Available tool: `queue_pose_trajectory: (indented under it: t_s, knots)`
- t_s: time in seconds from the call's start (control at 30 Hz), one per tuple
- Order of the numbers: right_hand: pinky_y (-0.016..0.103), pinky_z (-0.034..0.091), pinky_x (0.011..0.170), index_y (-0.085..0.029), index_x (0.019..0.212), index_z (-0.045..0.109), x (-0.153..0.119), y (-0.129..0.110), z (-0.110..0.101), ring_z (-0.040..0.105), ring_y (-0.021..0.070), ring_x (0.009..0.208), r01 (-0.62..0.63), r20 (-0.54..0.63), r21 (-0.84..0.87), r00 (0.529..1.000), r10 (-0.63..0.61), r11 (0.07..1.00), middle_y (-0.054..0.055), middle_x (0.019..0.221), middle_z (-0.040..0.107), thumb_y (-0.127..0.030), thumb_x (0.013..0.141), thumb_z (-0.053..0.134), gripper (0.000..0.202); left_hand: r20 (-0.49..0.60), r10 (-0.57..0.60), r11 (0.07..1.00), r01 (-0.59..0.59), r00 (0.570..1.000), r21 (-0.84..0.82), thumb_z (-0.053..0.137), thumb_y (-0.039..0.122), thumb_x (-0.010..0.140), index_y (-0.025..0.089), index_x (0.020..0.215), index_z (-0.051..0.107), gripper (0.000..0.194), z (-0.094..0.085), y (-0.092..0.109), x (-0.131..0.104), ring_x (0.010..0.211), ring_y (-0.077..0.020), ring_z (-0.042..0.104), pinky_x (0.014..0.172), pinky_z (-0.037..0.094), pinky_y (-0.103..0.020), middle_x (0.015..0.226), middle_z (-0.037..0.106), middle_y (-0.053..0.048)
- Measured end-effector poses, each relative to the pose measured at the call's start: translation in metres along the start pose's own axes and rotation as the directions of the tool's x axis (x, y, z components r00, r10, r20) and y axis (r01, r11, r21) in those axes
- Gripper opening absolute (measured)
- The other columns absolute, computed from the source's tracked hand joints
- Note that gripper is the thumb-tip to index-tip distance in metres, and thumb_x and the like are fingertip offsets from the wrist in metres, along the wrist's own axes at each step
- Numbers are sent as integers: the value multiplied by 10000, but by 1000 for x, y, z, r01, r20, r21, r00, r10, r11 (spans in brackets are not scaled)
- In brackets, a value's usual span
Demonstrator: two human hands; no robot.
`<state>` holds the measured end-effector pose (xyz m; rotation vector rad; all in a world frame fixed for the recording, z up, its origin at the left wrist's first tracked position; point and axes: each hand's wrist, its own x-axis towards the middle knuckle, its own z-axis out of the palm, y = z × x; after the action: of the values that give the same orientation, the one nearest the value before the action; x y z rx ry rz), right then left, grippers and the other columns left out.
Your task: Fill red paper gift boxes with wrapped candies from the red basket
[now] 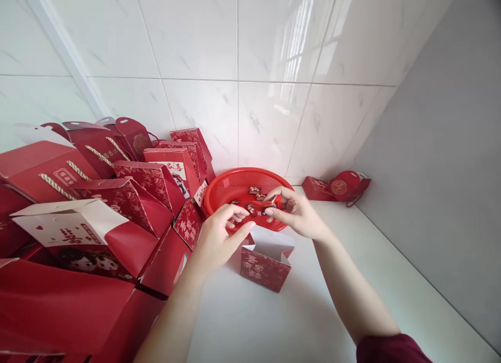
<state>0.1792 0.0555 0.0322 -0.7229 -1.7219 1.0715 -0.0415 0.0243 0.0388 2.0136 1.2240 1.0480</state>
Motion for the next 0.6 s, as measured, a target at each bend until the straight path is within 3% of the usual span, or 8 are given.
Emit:
queue_pose_trajectory:
  t_s: [0.1, 0.2, 0.3, 0.5, 0.57, 0.6]
  knots:
    - [279, 546, 626, -199, 994, 611, -23, -13, 12, 659, 145, 679, -48, -21, 109, 999, 50, 993, 4, 779, 650, -359, 844, 722, 245, 9, -8, 990, 9, 1000, -143, 683, 402, 843, 206, 976, 626, 244, 3, 7, -4, 923, -169, 649, 812, 541, -286, 971, 671, -17]
    - [294, 569, 672, -206, 1034, 620, -37, -21, 23, 673, 149, 703, -73, -57, 172, 995, 84, 982, 9, 808, 663, -343, 814, 758, 294, 95, 20, 938, 14, 995, -348, 670, 385, 857, 189, 945, 620, 221, 7, 15, -10, 872, -173, 672, 752, 584, -296, 921, 682, -23]
    - [311, 580, 723, -207, 1038, 633, -47, -27, 31, 691, 159, 743, -67, -58, 193, 995, 79, 979, 19, 827, 682, -341, 829, 745, 273, 123, 51, 906, 6, 991, -424, 672, 344, 862, 178, 880, 616, 177, 8, 20, -16, 793, -156, 679, 712, 591, -281, 838, 680, -11]
    - [369, 578, 798, -237, 1127, 675, -57, -33, 33, 696, 193, 838, -75, -111, 44, 991, 79, 996, 50, 949, 719, -404, 888, 664, 292, -42, 177, 963, -182, 983, -198, 680, 297, 856, 182, 807, 619, 139, 3, 18, -18, 754, -132, 657, 703, 557, -239, 796, 662, 0]
    - [365, 574, 812, -255, 1159, 679, -59, -36, 31, 679, 200, 918, -30, -99, 40, 994, 34, 999, 62, 1059, 712, -403, 913, 631, 291, -129, 315, 942, -326, 940, -79, 678, 247, 855, 192, 832, 635, 73, 2, 15, -21, 798, -149, 670, 721, 561, -249, 842, 689, -18]
    - [355, 574, 807, -264, 1165, 680, -60, -37, 30, 668, 198, 944, 0, -94, 56, 996, 5, 998, 63, 1104, 703, -394, 923, 619, 282, -162, 406, 910, -414, 899, -11, 676, 209, 852, 200, 852, 644, 33, 0, 13, -22, 827, -156, 677, 737, 564, -253, 872, 703, -26]
